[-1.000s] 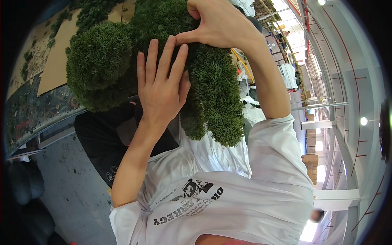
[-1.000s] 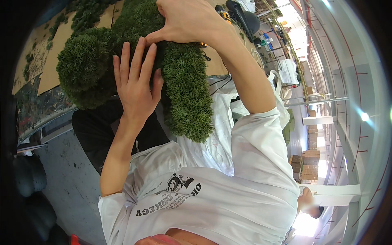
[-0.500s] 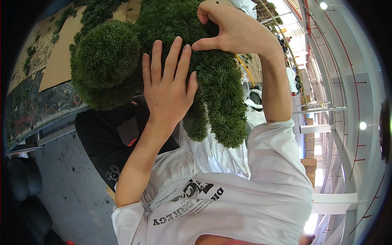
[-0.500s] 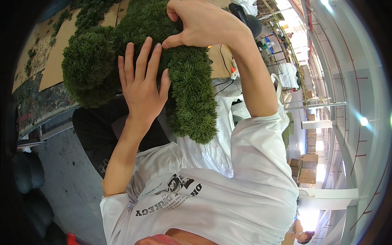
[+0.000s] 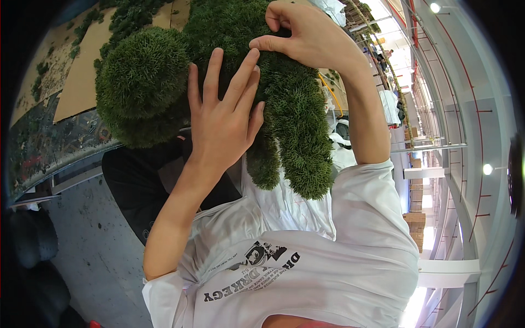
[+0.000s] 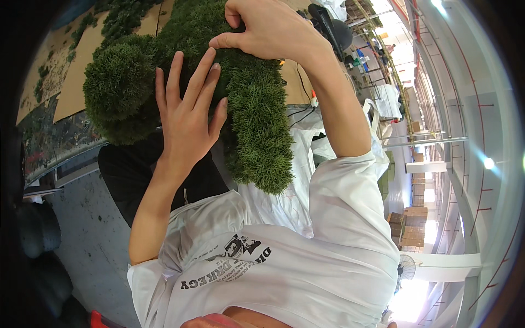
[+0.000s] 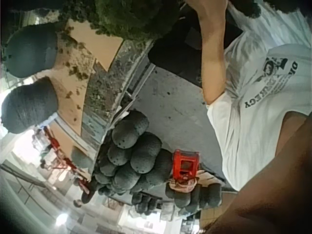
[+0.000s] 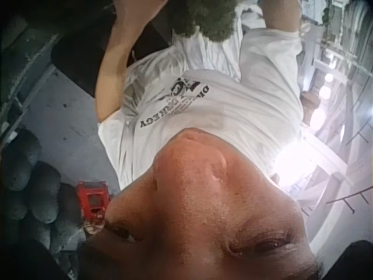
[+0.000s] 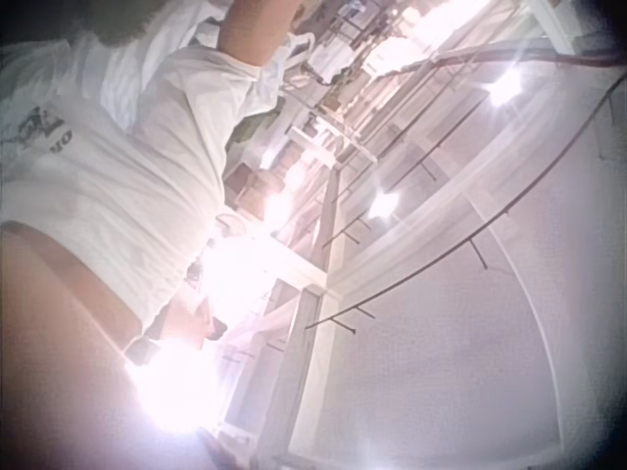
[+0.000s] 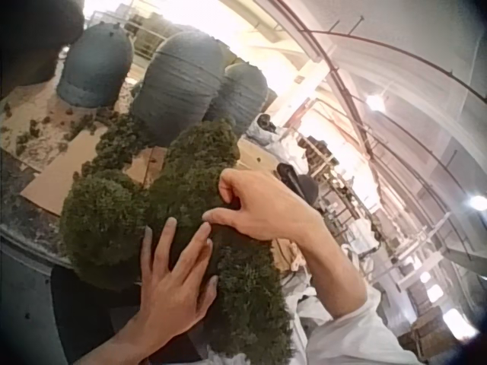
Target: Gluing patches of artificial moss onto a bear-shaped sculpture using a hot glue gun.
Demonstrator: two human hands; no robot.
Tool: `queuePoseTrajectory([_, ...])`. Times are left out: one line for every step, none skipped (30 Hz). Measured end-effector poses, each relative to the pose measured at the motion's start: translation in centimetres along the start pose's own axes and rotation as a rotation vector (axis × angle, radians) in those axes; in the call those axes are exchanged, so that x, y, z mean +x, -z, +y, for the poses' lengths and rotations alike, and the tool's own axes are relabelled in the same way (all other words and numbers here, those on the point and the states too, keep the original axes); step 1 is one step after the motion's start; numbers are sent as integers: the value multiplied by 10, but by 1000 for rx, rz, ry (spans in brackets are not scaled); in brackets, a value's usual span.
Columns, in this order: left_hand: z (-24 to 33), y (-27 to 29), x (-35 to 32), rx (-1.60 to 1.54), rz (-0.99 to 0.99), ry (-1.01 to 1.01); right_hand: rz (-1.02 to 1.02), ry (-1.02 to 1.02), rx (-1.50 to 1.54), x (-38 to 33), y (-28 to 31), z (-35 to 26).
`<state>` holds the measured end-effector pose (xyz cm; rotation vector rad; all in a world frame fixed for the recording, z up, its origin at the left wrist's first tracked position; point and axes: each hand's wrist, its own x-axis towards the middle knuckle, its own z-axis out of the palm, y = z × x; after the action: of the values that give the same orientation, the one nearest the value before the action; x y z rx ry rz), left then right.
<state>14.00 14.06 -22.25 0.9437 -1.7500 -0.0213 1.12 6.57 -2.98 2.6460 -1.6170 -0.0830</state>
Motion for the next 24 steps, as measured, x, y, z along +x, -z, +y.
queuePoseTrajectory([-2, 2, 2, 0, -2, -2, 1, -2, 2, 0, 0, -1])
queuePoseTrajectory([-6, 4, 4, -13, -2, -38, 7, -1, -1, 1, 0, -1])
queuePoseTrajectory([-9, 6, 6, -26, -3, -74, 14, 1, -4, 1, -1, -2])
queuePoseTrajectory([-13, 6, 6, -27, -5, -77, 15, -2, -3, 1, -1, -2])
queuePoseTrajectory([-16, 5, 7, -41, 1, -105, 9, -17, -1, 1, 0, -3])
queuePoseTrajectory([-19, 6, 7, -55, 8, -132, 3, -32, 1, 0, 0, -4])
queuePoseTrajectory([-19, 6, 8, -56, 6, -134, 4, -34, 2, 0, 2, -5])
queuePoseTrajectory([-20, 7, 9, -65, 13, -135, -3, -37, 15, 0, 3, -6])
queuePoseTrajectory([-20, 7, 9, -74, 19, -135, -11, -39, 28, -1, 4, -6])
queuePoseTrajectory([-20, 7, 8, -75, 17, -137, -10, -42, 30, -1, 2, -4])
queuePoseTrajectory([-20, 8, 8, -97, -2, -129, 20, -19, 25, -1, -2, -1])
queuePoseTrajectory([-20, 7, 8, -120, -21, -121, 51, 4, 20, -2, -4, 2])
queuePoseTrajectory([-20, 9, 10, -120, -23, -121, 50, 2, 22, -2, -2, 0])
queuePoseTrajectory([-21, 11, 13, -115, -42, -131, 28, -8, 28, -1, 0, -2])
queuePoseTrajectory([-21, 12, 15, -110, -60, -140, 6, -19, 35, -1, 2, -3])
queuePoseTrajectory([-21, 14, 18, -109, -62, -142, 7, -20, 36, -1, 1, -2])
queuePoseTrajectory([-20, 15, 20, -107, -64, -134, 27, -6, 37, -2, -1, -1])
queuePoseTrajectory([-20, 16, 21, -104, -66, -127, 46, 8, 37, -2, -2, 0])
queuePoseTrajectory([-20, 17, 22, -102, -67, -127, 47, 9, 39, -2, -3, 1])
queuePoseTrajectory([-20, 18, 22, -100, -76, -118, 37, 15, 57, -1, -3, 2])
queuePoseTrajectory([-20, 19, 22, -98, -85, -108, 27, 23, 76, -1, -3, 2])
queuePoseTrajectory([-20, 19, 22, -98, -84, -108, 27, 23, 75, -4, -1, 4])
queuePoseTrajectory([-20, 20, 22, -90, -87, -104, 22, 63, 97, -7, 2, 4])
queuePoseTrajectory([-20, 20, 21, -82, -89, -98, 17, 104, 119, -9, 3, 4])
